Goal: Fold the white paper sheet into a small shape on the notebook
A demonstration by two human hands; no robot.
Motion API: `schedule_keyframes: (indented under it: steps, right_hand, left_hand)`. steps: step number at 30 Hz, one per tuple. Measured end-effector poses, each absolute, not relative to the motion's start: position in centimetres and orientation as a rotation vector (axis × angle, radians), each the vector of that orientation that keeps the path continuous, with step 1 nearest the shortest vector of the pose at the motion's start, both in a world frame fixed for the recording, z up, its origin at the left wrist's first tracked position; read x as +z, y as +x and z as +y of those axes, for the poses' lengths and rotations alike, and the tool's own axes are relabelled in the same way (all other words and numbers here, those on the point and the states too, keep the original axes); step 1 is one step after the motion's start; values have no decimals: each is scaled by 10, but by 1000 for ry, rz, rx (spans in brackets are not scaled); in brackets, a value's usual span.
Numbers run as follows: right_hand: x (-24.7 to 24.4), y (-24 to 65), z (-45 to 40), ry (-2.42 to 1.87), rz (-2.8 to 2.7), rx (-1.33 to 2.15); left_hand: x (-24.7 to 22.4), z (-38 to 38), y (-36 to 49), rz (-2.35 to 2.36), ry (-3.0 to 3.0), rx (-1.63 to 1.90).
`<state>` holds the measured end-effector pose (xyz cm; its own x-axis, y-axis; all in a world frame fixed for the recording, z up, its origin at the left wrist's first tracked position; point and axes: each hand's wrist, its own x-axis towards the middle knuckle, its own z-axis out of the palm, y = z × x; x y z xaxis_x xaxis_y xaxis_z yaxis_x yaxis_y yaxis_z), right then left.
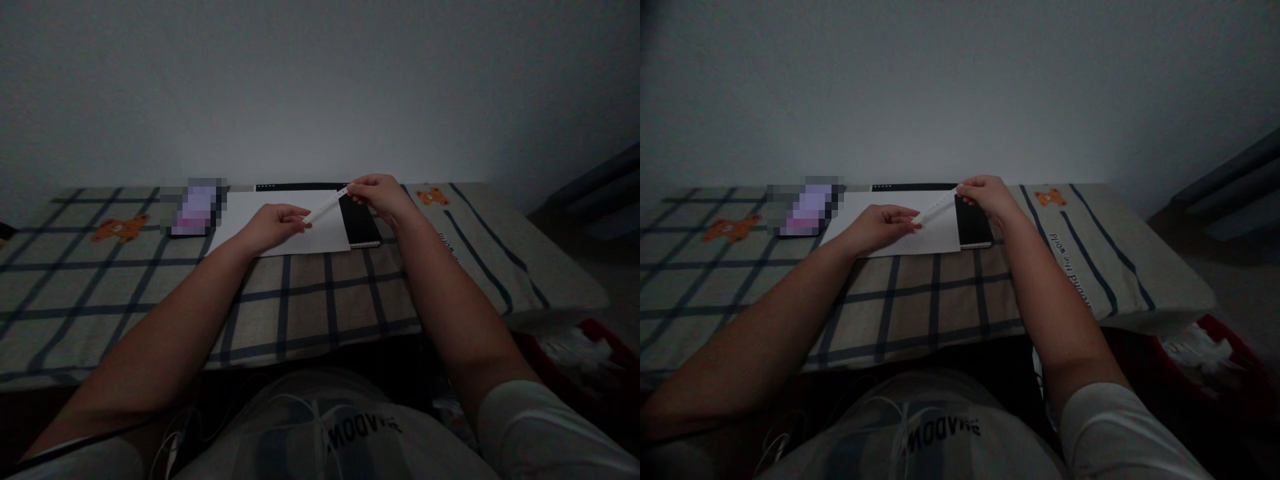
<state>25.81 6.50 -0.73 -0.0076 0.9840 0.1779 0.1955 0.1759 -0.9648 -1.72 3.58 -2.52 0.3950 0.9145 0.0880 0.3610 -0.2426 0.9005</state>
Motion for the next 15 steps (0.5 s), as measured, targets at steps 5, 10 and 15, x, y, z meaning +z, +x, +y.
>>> schedule_keyframes:
  steps: [5,10,15]
  right_hand:
    - [-6,257,64,-1323,-1487,829]
    - [-12,256,67,-1373,-1537,733]
    - [-12,254,65,-1350,-1515,757]
  left_hand:
    - [-21,32,-16,942,1742,757]
    - [-17,28,-16,887,1805,738]
    - [-18,30,-17,892,1927,648]
